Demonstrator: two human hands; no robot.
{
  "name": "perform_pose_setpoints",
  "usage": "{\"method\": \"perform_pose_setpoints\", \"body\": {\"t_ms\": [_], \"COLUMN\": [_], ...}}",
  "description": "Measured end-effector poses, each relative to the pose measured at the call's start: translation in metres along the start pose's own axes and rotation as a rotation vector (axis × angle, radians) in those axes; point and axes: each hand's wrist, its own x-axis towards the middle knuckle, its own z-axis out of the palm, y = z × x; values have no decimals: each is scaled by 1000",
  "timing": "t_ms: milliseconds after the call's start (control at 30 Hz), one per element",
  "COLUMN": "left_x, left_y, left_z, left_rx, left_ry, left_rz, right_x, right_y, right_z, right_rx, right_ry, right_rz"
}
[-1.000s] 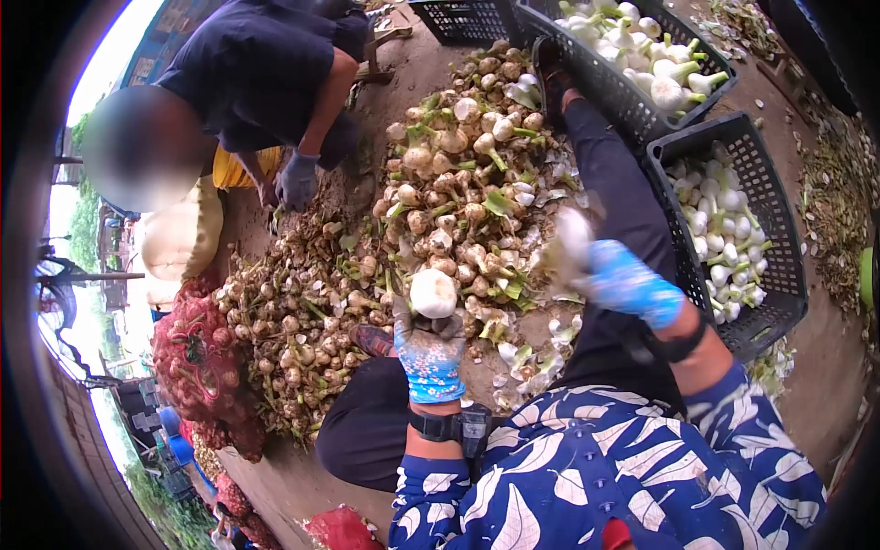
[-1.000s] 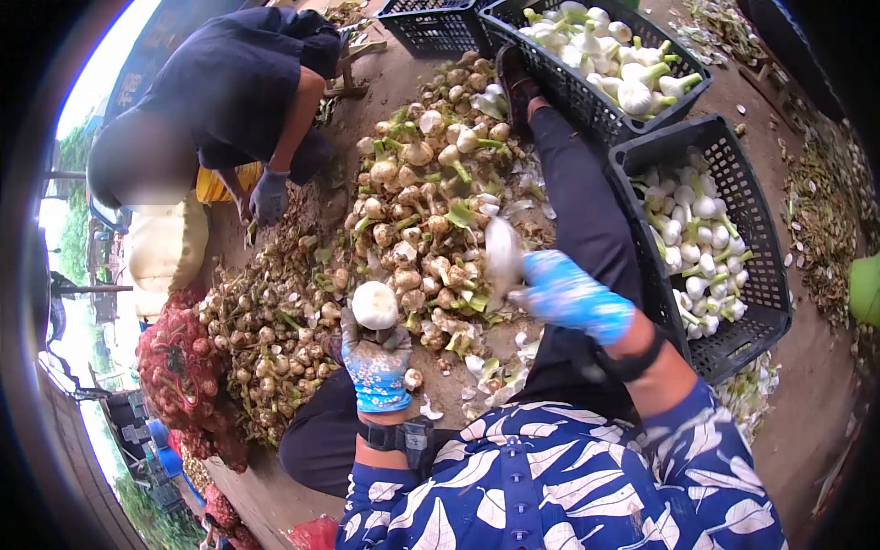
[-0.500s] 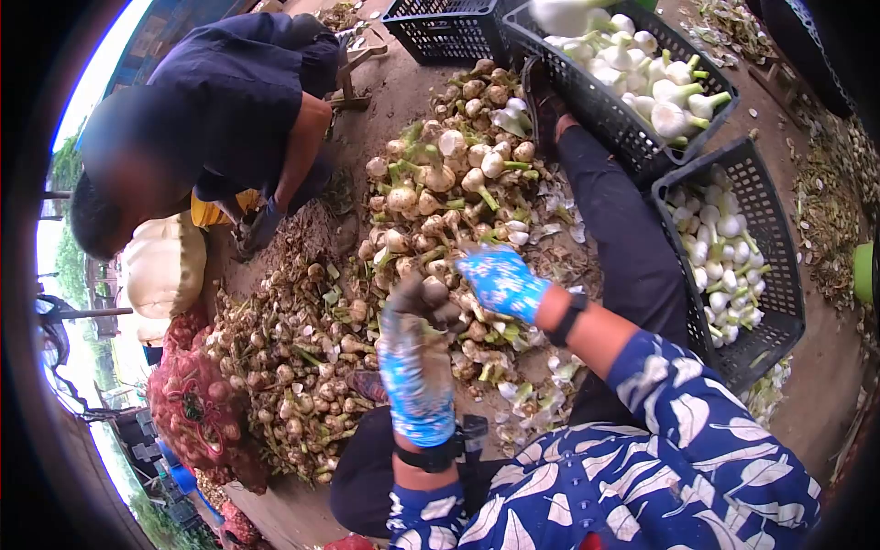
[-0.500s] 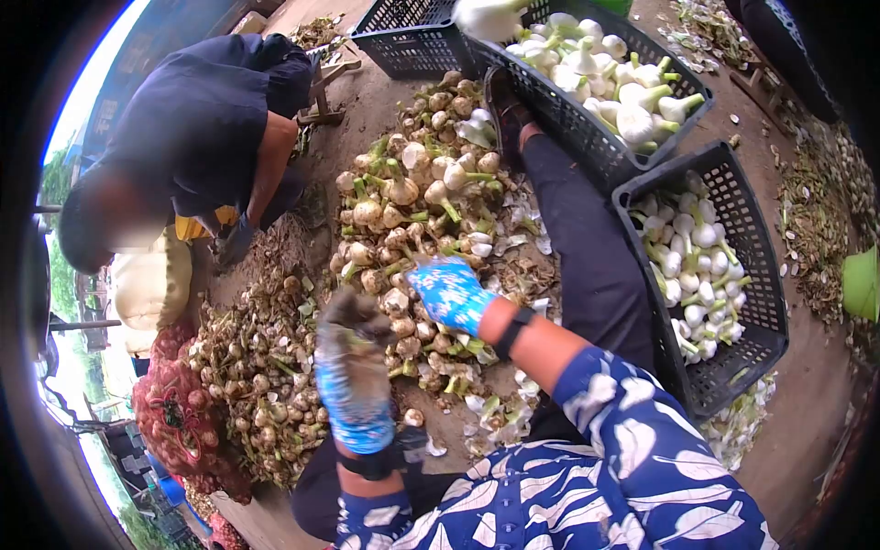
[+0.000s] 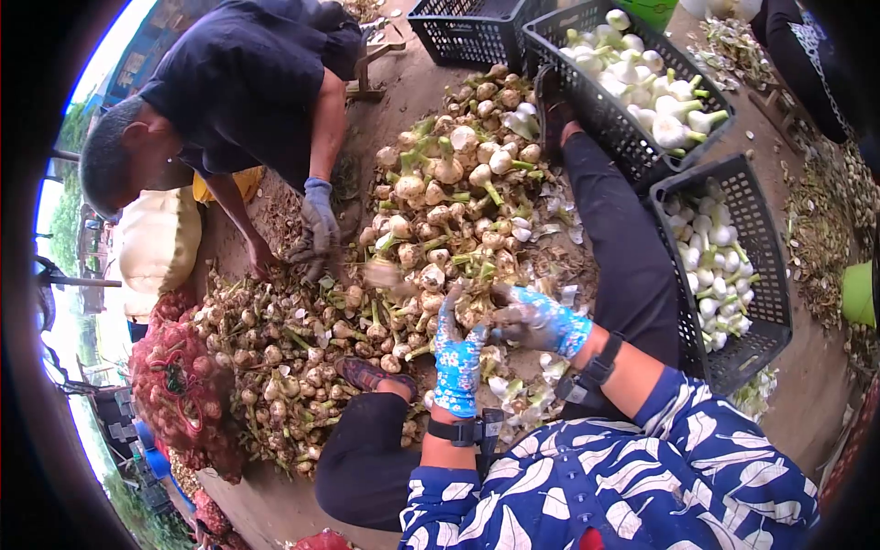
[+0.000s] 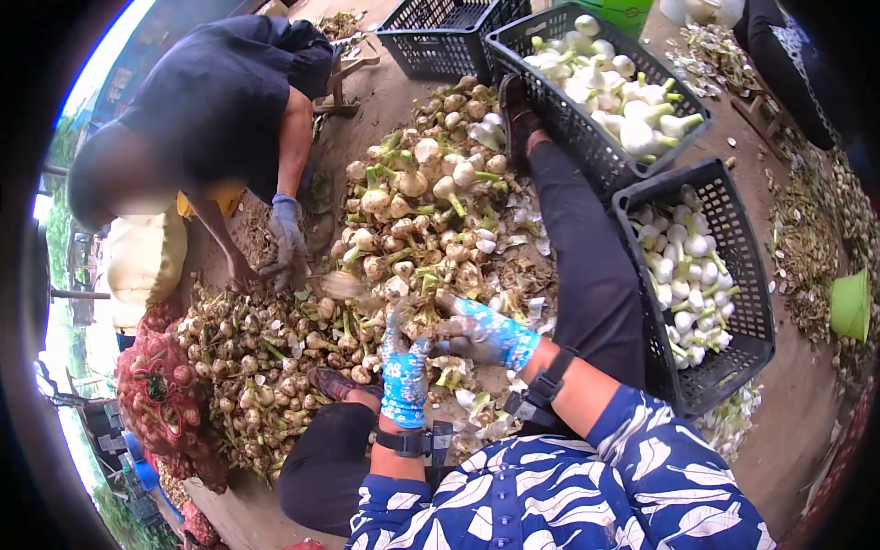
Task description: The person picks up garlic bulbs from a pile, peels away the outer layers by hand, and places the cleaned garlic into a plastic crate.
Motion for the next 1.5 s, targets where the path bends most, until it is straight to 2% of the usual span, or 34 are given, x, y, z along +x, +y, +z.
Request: {"method": "perform_pose_setpoints", "body": {"t_ms": [67,100,133,167,200,267,300,333,400,433,467,500,533,600,633,667,733,867,900,933,1000,1067,1100,1133,1200,1233,1267,1333,1400,1433,1467,1500], "left_x": [-17,-25,-34,-44,-52,-68,-78,-87,-104,-110,-116,-123,-129,-139,-143,-145,-148,-157,-160,-162,-170,-172,-169,-167,-168,-163,-158,-146,-137,-135,-142,-140], "left_y": [13,19,25,41,47,58,67,75,84,86,88,89,91,92,88,83,78,73,69,67,70,70,67,67,78,86,86,70,62,59,70,66], "left_z": [14,18,22,28,30,33,36,37,36,35,34,33,32,28,26,25,23,18,16,16,17,17,16,19,29,29,22,7,4,6,13,18], "left_rx": [-70,82,232,423,425,1009,1057,1058,1130,1119,1120,1076,1031,913,795,676,626,571,486,364,81,282,352,353,-107,-373,-544,-536,-252,-62,-13,53], "left_ry": [58,86,114,111,103,46,2,7,-21,-35,-25,-51,-78,-54,-69,-84,-59,-29,-65,-69,-118,-66,-28,-29,92,16,54,150,223,276,230,219], "left_rz": [43,146,247,369,383,774,820,831,841,865,874,877,878,882,806,732,740,785,699,611,397,471,585,577,287,196,108,140,216,287,220,303], "right_x": [-14,-6,-11,-16,-22,-25,-28,-35,-45,-48,-50,-52,-55,-58,-57,-57,-57,-59,-59,-61,-63,-64,-63,-63,-62,-65,-66,-78,-71,-60,-52,-52], "right_y": [-23,-51,-52,-59,-67,-102,-101,-115,-120,-126,-132,-139,-147,-167,-174,-176,-176,-191,-197,-193,-189,-185,-184,-184,-190,-172,-156,-118,-137,-157,-167,-160], "right_z": [-15,-47,-52,-57,-63,-72,-57,-58,-61,-58,-54,-51,-52,-59,-58,-57,-53,-65,-67,-70,-61,-59,-61,-65,-78,-74,-64,-56,-71,-77,-78,-60], "right_rx": [1234,1088,1074,972,868,650,435,499,247,244,403,561,556,946,979,970,781,631,648,351,361,424,476,481,850,959,1097,1336,1350,1109,862,1032], "right_ry": [85,101,114,136,158,105,223,296,121,119,217,311,306,168,193,187,179,83,62,-53,64,48,33,32,51,156,402,537,459,327,198,232], "right_rz": [485,631,696,656,618,681,538,547,485,473,391,307,299,555,479,471,406,390,392,322,136,188,235,240,469,504,502,476,565,603,633,639]}}
